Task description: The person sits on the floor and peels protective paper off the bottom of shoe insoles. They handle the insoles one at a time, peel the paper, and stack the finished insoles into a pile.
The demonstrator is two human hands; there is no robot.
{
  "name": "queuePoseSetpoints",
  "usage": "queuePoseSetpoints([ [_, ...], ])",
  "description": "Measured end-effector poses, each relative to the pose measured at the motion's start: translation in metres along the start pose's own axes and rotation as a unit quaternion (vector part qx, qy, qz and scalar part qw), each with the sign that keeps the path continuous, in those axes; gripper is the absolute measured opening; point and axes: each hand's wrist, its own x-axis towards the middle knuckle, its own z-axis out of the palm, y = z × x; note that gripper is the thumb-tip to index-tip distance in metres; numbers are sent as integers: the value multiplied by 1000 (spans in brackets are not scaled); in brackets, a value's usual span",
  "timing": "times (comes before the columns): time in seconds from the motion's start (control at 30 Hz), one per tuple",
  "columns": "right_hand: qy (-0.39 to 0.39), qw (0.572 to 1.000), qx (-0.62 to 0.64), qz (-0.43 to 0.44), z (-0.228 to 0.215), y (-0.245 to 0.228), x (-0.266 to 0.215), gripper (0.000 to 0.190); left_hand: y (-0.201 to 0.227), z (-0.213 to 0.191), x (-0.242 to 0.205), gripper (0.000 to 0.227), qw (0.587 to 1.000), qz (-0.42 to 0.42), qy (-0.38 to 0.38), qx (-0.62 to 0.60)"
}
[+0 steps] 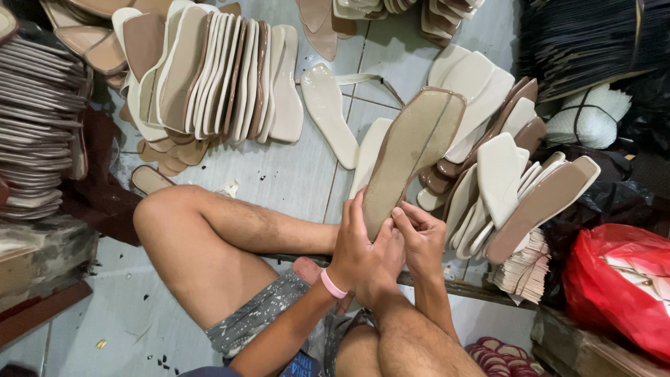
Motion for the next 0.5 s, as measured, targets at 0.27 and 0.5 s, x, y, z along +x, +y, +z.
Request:
queuePoseSetpoints([
  [0.27, 57, 993, -102, -24, 5, -5, -8, 28, -3, -2, -3, 64, 990, 88, -1, 108],
  [0.5, 35, 991, -56, -113, 11, -17, -2, 38, -35, -11, 1, 53, 792, -238, -171, -535],
])
